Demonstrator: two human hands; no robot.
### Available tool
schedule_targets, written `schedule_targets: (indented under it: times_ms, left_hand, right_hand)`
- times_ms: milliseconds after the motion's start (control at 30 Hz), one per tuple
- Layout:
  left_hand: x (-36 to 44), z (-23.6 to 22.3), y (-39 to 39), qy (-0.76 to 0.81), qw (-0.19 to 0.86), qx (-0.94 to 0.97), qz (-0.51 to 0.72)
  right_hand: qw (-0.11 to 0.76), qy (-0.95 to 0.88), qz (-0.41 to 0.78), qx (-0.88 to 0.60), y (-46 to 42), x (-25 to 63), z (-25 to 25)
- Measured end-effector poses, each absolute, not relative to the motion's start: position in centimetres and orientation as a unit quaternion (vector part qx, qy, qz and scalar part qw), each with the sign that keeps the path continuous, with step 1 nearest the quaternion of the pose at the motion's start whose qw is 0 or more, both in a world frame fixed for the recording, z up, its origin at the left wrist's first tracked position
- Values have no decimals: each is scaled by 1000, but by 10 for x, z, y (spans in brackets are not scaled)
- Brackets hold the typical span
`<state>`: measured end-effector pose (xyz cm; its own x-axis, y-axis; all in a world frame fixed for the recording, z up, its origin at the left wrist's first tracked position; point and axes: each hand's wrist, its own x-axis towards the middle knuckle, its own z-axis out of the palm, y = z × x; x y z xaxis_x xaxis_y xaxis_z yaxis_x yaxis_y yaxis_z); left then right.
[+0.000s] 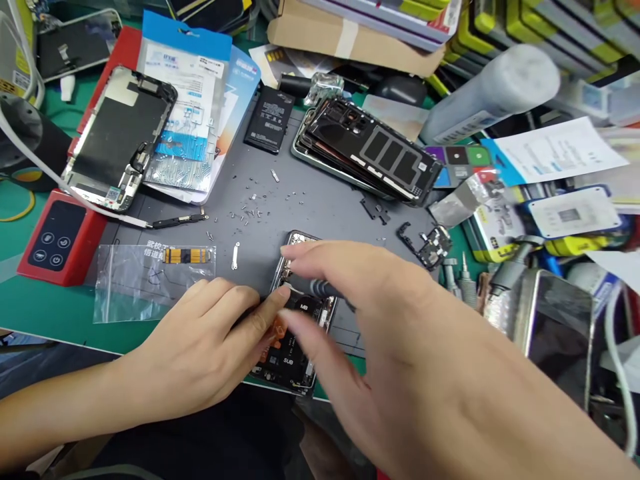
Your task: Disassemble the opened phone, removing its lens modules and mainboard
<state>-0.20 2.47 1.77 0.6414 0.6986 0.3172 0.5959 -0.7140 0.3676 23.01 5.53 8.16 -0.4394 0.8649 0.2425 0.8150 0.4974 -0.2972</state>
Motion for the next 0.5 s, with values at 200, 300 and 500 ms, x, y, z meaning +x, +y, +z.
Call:
schedule_targets:
  times_ms: [200, 300, 500]
  left_hand:
    - [-1, 17, 25, 363, 118, 898, 221]
    - [-2, 18, 25, 359, 117, 901, 215]
    - [-1, 19, 25, 360, 119, 899, 221]
  right_hand:
    - [217, -828, 125, -502, 56, 221, 88]
    - [232, -810, 112, -527, 56, 221, 88]
    - [275, -801, 179, -501, 56, 218, 86]
